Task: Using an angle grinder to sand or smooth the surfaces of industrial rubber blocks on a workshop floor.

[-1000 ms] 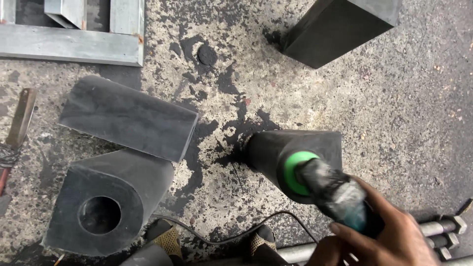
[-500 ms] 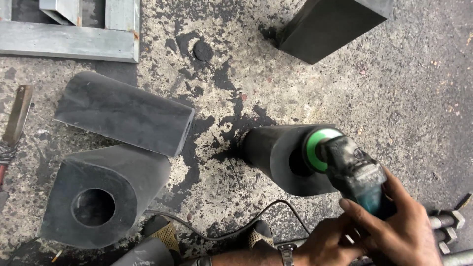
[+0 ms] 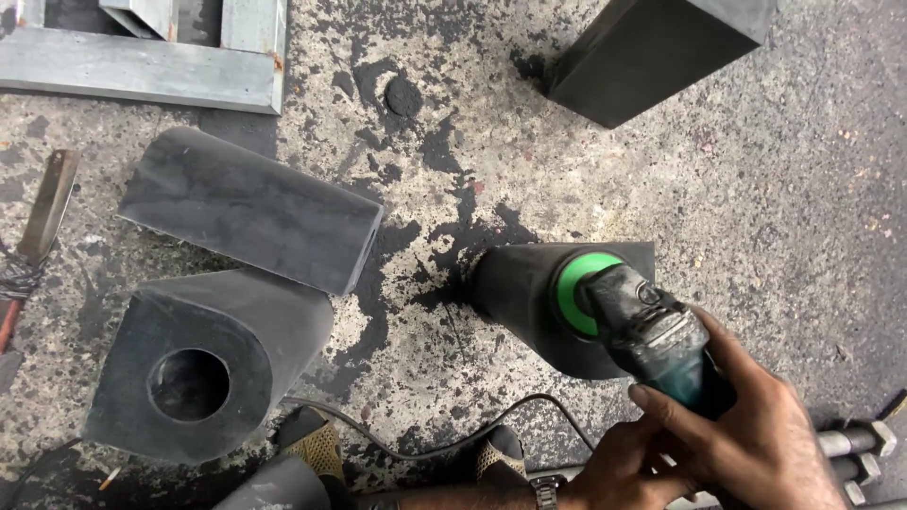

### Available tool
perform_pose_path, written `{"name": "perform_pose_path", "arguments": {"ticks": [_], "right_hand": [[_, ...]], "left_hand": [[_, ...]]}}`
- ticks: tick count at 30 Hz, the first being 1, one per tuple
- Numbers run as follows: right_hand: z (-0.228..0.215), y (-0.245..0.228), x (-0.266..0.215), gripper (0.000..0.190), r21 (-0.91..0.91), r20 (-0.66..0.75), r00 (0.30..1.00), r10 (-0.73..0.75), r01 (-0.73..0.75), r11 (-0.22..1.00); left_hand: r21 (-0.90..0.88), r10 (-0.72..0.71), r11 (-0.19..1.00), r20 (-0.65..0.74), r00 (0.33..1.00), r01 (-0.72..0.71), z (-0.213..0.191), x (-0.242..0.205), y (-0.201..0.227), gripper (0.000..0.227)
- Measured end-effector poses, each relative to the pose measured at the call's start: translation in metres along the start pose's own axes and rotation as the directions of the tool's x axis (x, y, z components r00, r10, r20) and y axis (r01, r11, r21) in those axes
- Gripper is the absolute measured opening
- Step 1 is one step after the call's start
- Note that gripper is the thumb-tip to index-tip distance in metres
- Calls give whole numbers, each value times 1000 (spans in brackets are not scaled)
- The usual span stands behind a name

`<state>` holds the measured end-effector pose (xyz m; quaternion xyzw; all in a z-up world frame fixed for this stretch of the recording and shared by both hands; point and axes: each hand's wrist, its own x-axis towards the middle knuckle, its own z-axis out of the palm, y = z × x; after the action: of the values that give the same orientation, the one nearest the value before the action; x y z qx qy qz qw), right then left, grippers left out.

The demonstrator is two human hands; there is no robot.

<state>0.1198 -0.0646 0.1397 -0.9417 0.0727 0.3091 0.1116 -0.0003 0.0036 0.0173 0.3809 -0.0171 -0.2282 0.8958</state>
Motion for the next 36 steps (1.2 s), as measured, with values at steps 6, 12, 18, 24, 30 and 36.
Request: {"name": "perform_pose_path", "arguments": {"ticks": [6, 12, 18, 24, 30, 36], "right_hand": [[-3, -22, -4, 103, -63, 97, 990, 99, -93, 994], [3, -6, 0, 109, -78, -14, 999, 50, -51, 996], [1, -10, 3, 108, -70, 22, 994, -105, 107, 992], [-3, -26, 0, 105, -61, 33, 999, -3, 5, 998], [3, -13, 6, 106, -96, -114, 979, -168, 157, 983], [2, -20, 1, 106, -89, -2, 997, -72, 71, 993]], "left_hand": [[-25, 40, 999, -66, 997, -41, 0, -1, 14, 62], [-17, -28, 999, -11, 1000, 27, 0, 2, -2, 52], [-61, 14, 998, -68, 998, -18, -1, 0, 8, 65], [-4, 18, 1000, -38, 999, -18, -4, 1, 23, 63], [75, 74, 995, -46, 996, -70, -7, 2, 26, 51], [-102, 37, 994, -63, 997, -44, -1, 0, 28, 58]]}}
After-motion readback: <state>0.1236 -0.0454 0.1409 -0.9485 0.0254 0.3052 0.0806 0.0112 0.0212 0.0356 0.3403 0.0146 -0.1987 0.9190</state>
